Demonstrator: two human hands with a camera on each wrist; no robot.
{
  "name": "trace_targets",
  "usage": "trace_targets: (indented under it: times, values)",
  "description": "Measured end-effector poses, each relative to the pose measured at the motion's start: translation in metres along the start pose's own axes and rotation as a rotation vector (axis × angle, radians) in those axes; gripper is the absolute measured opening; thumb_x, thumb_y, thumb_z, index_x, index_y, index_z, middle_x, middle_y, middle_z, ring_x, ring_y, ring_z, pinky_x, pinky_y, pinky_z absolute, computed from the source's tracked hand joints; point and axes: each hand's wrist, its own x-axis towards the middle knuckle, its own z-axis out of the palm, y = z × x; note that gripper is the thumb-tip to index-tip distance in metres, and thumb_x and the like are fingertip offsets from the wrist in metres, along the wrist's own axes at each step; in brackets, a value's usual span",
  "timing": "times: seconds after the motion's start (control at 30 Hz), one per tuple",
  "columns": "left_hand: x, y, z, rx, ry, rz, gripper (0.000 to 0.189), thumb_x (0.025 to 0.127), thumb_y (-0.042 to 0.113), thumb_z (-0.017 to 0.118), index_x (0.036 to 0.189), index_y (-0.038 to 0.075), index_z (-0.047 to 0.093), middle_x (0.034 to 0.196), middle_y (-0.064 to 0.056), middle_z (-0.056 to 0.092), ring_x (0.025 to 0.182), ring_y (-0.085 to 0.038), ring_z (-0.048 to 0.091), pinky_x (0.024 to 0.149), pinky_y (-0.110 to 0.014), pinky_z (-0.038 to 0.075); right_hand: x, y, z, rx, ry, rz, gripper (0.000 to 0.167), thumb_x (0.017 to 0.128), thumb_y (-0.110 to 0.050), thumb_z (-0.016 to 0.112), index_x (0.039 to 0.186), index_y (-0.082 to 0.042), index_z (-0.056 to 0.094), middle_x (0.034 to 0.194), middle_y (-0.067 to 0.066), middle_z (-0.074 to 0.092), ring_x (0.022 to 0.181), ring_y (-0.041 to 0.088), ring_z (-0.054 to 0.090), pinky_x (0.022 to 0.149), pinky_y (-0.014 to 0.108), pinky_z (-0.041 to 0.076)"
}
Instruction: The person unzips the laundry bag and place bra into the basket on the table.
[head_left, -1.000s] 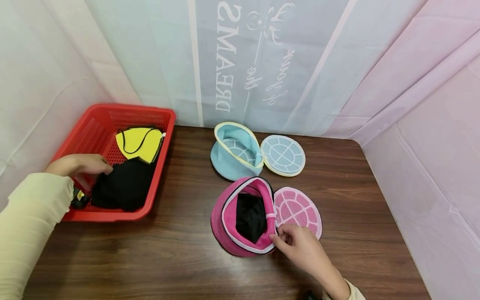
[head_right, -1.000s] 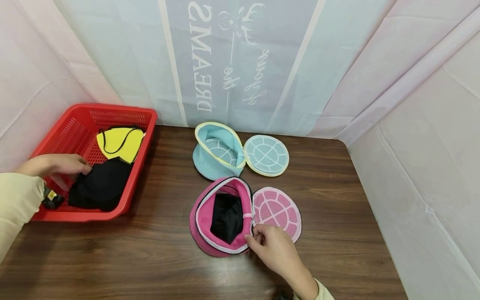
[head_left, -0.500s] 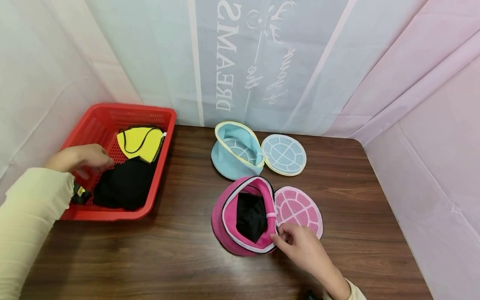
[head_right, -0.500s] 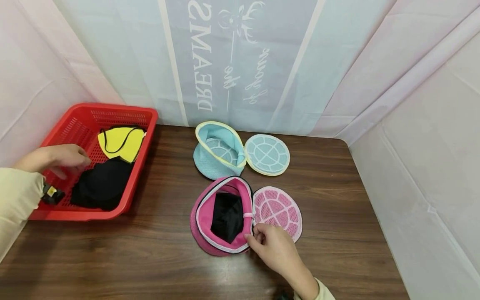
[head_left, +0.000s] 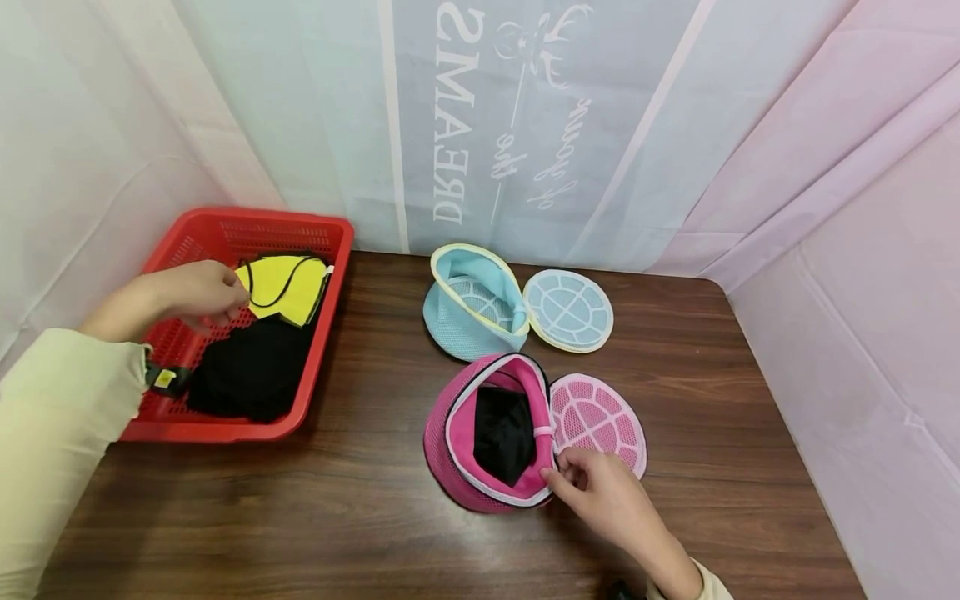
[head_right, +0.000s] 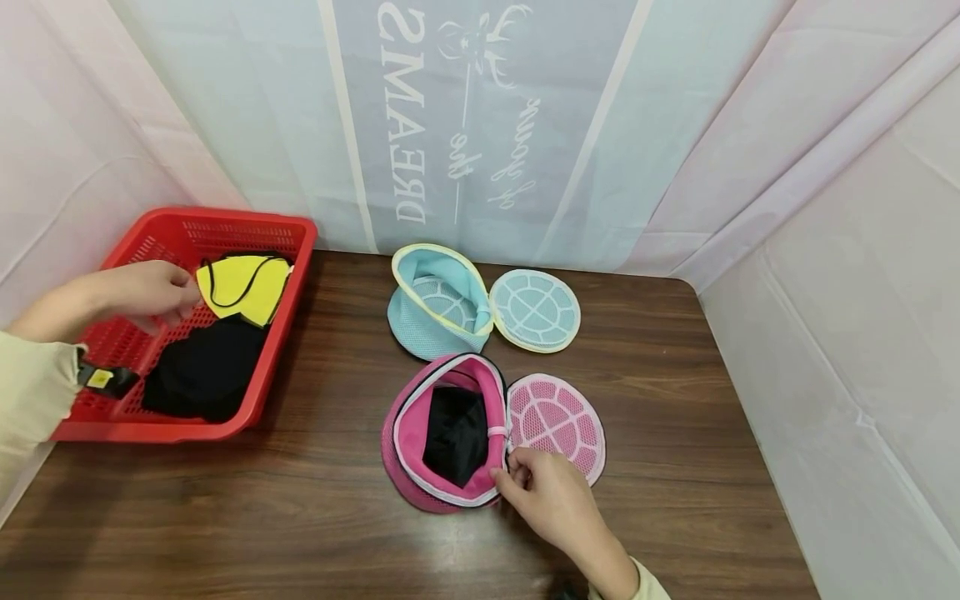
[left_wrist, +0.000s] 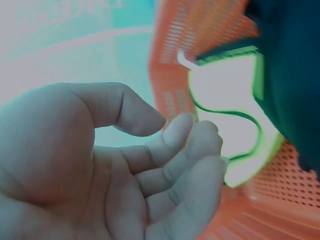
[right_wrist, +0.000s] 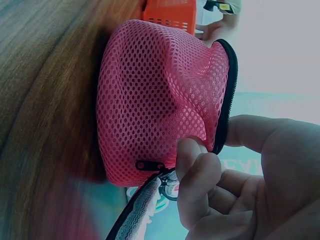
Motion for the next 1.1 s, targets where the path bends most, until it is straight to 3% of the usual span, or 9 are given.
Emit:
trace_targets:
  times: [0.23, 0.37, 0.5, 0.63, 0.8, 0.97, 1.1]
  values:
    - [-0.014, 0.035, 0.006, 0.015, -0.026, 0.058, 0.035, 0.108, 0.013, 0.035, 0.117, -0.015, 0.054, 0.093, -0.017, 0.058, 0.078, -0.025, 0.058, 0.065, -0.039, 0.058, 0.000, -0.001, -0.001, -0.005, -0.003, 0.011, 0.031, 0.093, -0.033, 0.076, 0.069, -0.027, 0.058, 0.056, -0.016, 0.041, 0.053, 0.000, 0.038, 0.048, 0.021, 0.032]
    - [-0.018, 0.065, 0.015, -0.016, -0.047, 0.133, 0.026, 0.106, 0.012, 0.039, 0.112, -0.008, 0.055, 0.091, -0.013, 0.057, 0.078, -0.023, 0.057, 0.065, -0.037, 0.057, -0.001, -0.001, 0.000, -0.014, -0.001, 0.011, 0.032, 0.093, -0.032, 0.076, 0.067, -0.028, 0.056, 0.055, -0.017, 0.040, 0.053, 0.000, 0.038, 0.048, 0.020, 0.031]
    - [-0.019, 0.095, 0.025, -0.094, -0.076, 0.228, 0.015, 0.104, 0.012, 0.050, 0.107, -0.001, 0.057, 0.093, -0.012, 0.058, 0.082, -0.024, 0.059, 0.067, -0.037, 0.058, -0.001, -0.002, 0.000, -0.021, 0.012, 0.012, 0.033, 0.092, -0.030, 0.077, 0.067, -0.029, 0.055, 0.055, -0.017, 0.040, 0.053, 0.000, 0.037, 0.048, 0.020, 0.031]
    - [-0.017, 0.118, 0.036, -0.205, -0.110, 0.284, 0.015, 0.103, 0.013, 0.054, 0.109, 0.000, 0.059, 0.096, -0.012, 0.062, 0.082, -0.024, 0.062, 0.069, -0.035, 0.059, 0.000, -0.002, 0.000, -0.016, 0.020, 0.003, 0.034, 0.092, -0.029, 0.077, 0.066, -0.029, 0.055, 0.055, -0.017, 0.039, 0.052, -0.001, 0.037, 0.048, 0.020, 0.030]
    - [-0.013, 0.141, 0.052, -0.332, -0.189, 0.353, 0.016, 0.103, 0.013, 0.057, 0.109, -0.001, 0.061, 0.096, -0.013, 0.062, 0.083, -0.023, 0.064, 0.071, -0.035, 0.060, 0.000, -0.003, 0.001, -0.014, 0.014, 0.002, 0.034, 0.092, -0.029, 0.077, 0.066, -0.028, 0.055, 0.055, -0.017, 0.039, 0.052, 0.000, 0.037, 0.048, 0.020, 0.030]
    - [-0.013, 0.162, 0.067, -0.400, -0.305, 0.432, 0.016, 0.104, 0.014, 0.055, 0.106, 0.000, 0.061, 0.096, -0.016, 0.061, 0.088, -0.030, 0.063, 0.075, -0.037, 0.060, 0.000, -0.003, 0.002, -0.016, 0.012, 0.012, 0.034, 0.092, -0.030, 0.077, 0.066, -0.028, 0.055, 0.055, -0.016, 0.039, 0.052, 0.000, 0.037, 0.048, 0.020, 0.030]
    - [-0.012, 0.177, 0.079, -0.448, -0.339, 0.485, 0.014, 0.104, 0.014, 0.057, 0.105, 0.001, 0.062, 0.096, -0.015, 0.063, 0.091, -0.036, 0.063, 0.077, -0.038, 0.060, 0.001, -0.004, 0.002, -0.016, 0.006, 0.021, 0.034, 0.092, -0.031, 0.077, 0.066, -0.028, 0.055, 0.055, -0.016, 0.040, 0.053, 0.000, 0.037, 0.048, 0.021, 0.030]
